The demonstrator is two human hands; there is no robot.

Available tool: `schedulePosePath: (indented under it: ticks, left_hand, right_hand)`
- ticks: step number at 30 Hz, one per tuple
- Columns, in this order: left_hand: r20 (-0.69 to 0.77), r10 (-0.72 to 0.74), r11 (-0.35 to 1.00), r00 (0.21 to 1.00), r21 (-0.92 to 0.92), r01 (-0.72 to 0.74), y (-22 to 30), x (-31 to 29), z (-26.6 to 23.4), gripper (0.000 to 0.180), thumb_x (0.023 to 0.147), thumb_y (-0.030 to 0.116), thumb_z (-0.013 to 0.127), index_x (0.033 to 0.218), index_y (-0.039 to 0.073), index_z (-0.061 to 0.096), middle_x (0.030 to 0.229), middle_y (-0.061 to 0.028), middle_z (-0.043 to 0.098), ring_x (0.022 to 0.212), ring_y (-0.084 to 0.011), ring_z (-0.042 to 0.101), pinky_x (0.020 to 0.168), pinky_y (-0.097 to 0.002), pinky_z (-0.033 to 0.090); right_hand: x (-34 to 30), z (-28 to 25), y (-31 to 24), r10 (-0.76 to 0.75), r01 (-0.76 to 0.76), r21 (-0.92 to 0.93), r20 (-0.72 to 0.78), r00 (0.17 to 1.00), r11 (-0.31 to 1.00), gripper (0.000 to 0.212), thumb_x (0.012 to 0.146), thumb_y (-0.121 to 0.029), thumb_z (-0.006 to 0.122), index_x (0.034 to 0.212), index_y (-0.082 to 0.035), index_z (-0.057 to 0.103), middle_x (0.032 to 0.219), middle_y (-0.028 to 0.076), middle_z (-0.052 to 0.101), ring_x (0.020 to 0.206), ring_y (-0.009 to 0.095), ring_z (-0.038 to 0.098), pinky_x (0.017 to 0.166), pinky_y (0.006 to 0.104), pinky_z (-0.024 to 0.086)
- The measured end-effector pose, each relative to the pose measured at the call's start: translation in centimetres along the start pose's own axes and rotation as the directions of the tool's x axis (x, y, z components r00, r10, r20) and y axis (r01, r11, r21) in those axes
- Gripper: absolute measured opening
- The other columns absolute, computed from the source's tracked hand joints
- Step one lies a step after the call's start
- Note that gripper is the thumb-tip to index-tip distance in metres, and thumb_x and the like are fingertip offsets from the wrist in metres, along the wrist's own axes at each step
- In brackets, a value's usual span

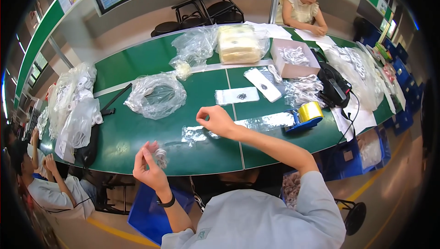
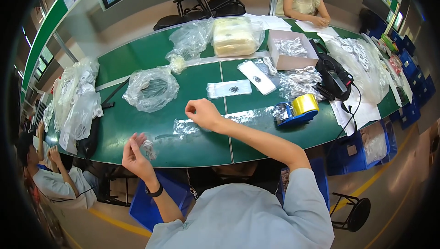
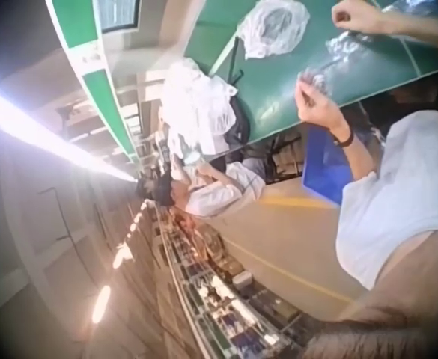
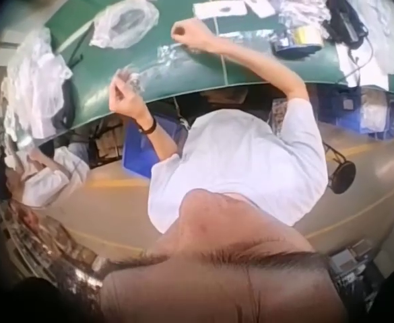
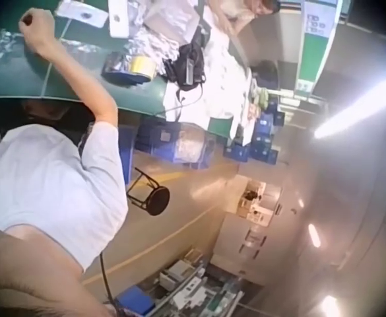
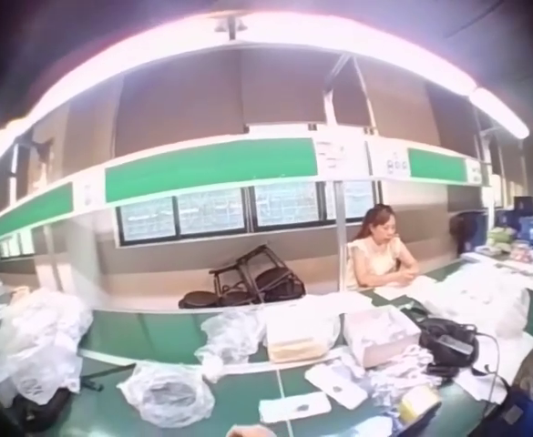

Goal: Packaging small white components into plastic zip bags on an assembly line.

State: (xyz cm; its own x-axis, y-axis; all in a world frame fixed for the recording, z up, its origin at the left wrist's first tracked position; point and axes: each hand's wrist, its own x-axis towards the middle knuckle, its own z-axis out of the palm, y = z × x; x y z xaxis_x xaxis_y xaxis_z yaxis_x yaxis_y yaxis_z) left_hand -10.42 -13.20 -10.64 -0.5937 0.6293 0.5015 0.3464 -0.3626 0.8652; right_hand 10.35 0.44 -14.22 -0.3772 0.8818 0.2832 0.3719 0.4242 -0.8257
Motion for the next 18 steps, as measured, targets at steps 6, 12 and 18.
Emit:
schedulePosePath:
  ticks: [6, 12, 18]
  left_hand:
    - [0.002, -0.007, 1.000, 1.000, 0.021, 0.007, -1.0, 0.0, -0.8, 0.023, 0.100, 0.008, 0.052, 0.103, -0.009, 0.068, 0.088, -0.0151, 0.074, 0.081, -0.0191, 0.071, 0.080, -0.0302, 0.053]
    - [0.035, -0.020, 0.999, 0.999, 0.029, 0.019, -1.3, -0.2, -0.9, 0.025, 0.102, 0.010, 0.051, 0.105, -0.010, 0.066, 0.089, -0.0155, 0.073, 0.080, -0.0179, 0.070, 0.078, -0.0283, 0.053]
    - [0.070, -0.007, 1.000, 0.998, -0.026, 0.009, -0.5, 0.1, 0.5, 0.023, 0.099, 0.008, 0.052, 0.101, -0.008, 0.068, 0.085, -0.0151, 0.074, 0.078, -0.0189, 0.071, 0.076, -0.0296, 0.054]
  right_hand:
    - [-1.3, 4.7, 2.6, -0.260, 0.291, -0.324, 0.137, 0.956, 0.900, 0.011, 0.084, -0.011, 0.065, 0.089, -0.001, 0.066, 0.092, 0.012, 0.070, 0.086, 0.034, 0.067, 0.077, 0.0399, 0.054]
    - [-3.9, 4.5, 1.8, -0.388, 0.548, -0.615, 0.388, 0.836, 0.567, 0.036, 0.086, -0.017, 0.065, 0.115, 0.003, 0.063, 0.131, 0.019, 0.057, 0.129, 0.036, 0.049, 0.113, 0.0486, 0.034]
    - [-5.2, 2.5, 0.4, -0.304, 0.533, -0.503, 0.469, 0.830, 0.680, 0.040, 0.095, -0.025, 0.061, 0.126, 0.001, 0.060, 0.148, 0.019, 0.046, 0.140, 0.036, 0.039, 0.115, 0.0501, 0.031]
